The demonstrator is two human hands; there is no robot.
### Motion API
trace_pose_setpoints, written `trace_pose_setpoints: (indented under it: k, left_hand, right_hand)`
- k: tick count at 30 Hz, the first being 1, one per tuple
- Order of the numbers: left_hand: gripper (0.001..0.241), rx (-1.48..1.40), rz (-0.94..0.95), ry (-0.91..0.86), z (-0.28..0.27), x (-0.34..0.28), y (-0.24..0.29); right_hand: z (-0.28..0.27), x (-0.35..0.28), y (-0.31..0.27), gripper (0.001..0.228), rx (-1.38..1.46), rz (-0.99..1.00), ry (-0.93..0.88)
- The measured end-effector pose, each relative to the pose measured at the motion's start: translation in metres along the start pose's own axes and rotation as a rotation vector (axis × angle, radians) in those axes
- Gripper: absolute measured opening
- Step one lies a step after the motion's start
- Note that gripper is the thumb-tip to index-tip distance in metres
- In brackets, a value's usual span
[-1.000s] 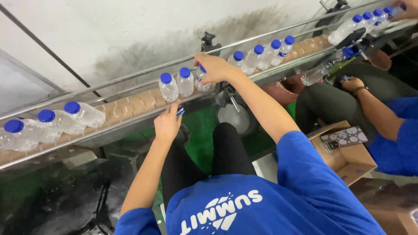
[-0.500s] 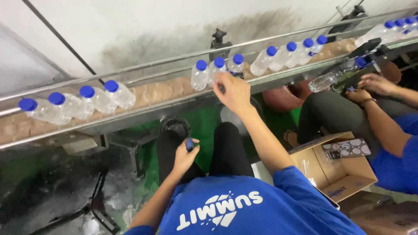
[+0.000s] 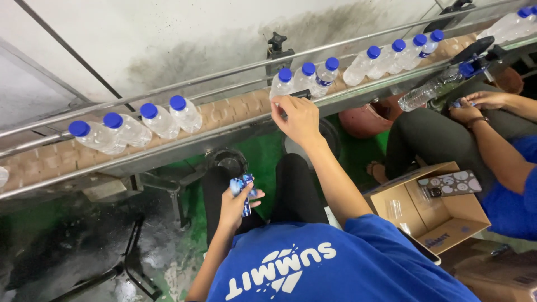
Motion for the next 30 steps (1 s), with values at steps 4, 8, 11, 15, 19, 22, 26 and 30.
trace_pose_setpoints:
  k: [4, 8, 11, 15, 19, 22, 26, 30]
  left_hand:
    - [0.031, 0.053, 0.094, 0.03, 0.007, -0.005, 0.027]
    - [0.029, 0.079, 0.182, 0.038, 0.019, -0.019, 0.046]
    - [0.027, 0.06, 0.27, 0.03, 0.019, -0.017, 0.054]
    - [0.023, 0.064, 0.32, 0.043, 0.02, -0.031, 0.061]
    - [0.019, 0.115, 0.389, -0.006, 0.029, -0.035, 0.078]
    - [0.019, 0.118, 0.429, -0.065, 0.032, -0.032, 0.073]
    - [0.034, 0.037, 0.418, -0.071, 0.027, -0.025, 0.056]
    - [0.033, 0.047, 0.346, -0.044, 0.021, -0.026, 0.039]
  right_hand:
    - [-0.002, 0.004, -0.003, 0.007, 0.044, 0.026, -0.051]
    - [-0.027, 0.014, -0.017, 0.007, 0.158, 0.06, -0.172]
    - [-0.037, -0.002, -0.042, 0.009, 0.494, 0.222, -0.327]
    - [-0.021, -0.07, -0.09, 0.034, 1.119, 0.486, -0.624]
    - [-0.007, -0.09, -0.091, 0.02, 1.207, 0.529, -0.767]
    - [-0.016, -0.071, -0.086, 0.012, 1.238, 0.516, -0.815]
    - [-0.012, -0.069, -0.089, 0.008, 1.351, 0.582, -0.798]
    - [-0.012, -0.023, -0.071, 0.013, 1.421, 0.668, -0.627]
Point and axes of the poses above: each hand's wrist, its own x-axis towards the middle knuckle, its own z-axis out of the palm, y = z × x, the point moved 9 cm from there along x, towards the middle knuckle, and after that the axes turned 9 degrees about -x, right-handed, at the moved point
